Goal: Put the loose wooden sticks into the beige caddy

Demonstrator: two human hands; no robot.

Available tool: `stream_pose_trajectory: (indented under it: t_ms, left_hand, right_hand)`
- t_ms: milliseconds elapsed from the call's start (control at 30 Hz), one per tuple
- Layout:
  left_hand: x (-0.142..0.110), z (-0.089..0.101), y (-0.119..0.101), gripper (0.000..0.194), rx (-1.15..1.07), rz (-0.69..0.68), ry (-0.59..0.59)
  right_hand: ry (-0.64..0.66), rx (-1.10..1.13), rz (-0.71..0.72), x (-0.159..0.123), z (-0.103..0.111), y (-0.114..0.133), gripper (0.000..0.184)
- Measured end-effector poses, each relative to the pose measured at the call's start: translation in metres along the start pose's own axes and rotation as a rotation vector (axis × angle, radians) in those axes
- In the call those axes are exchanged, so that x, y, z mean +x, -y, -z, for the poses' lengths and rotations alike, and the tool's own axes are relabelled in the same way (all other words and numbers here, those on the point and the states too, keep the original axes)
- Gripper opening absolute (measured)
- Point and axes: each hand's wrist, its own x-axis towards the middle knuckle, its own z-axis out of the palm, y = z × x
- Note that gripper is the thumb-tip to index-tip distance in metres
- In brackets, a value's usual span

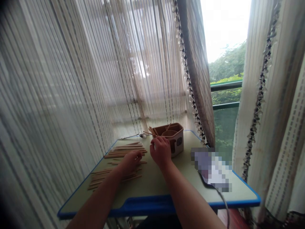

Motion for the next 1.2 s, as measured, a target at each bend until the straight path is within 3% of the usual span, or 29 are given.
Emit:
stream_pose_trajectory:
  t_ms: [367,467,667,833,1033,1200]
  left_hand:
    - [0.0,-0.002,0.0,0.014,-0.02,0.004,-0.018]
    - [0.004,-0.001,-0.003,0.016,-0.09,-0.047,-0.15]
    - [0.001,0.005,-0.016,0.02,-0.238,-0.166,-0.578]
    - [-0.007,0.007,-0.022,0.016,-0.19,-0.294,-0.678]
    - [-0.01,0.004,-0.022,0.011,-0.133,-0.348,-0.893]
    - [-0.012,0.003,-0.026,0.009,-0.156,-0.41,-0.918]
  right_hand:
    - [0.012,0.008,0.008,-0.001,0.0,0.0,0.01]
    - [0.012,0.01,0.033,-0.003,0.001,0.0,0.011]
    - [0.071,0.125,0.148,-0.007,0.002,0.007,0.019]
    - [0.213,0.185,0.143,-0.009,-0.003,0.012,0.031]
    - [0.356,0.205,0.111,-0.013,-0.013,0.008,0.026]
    - [0.413,0.199,0.153,-0.015,-0.014,0.008,0.023]
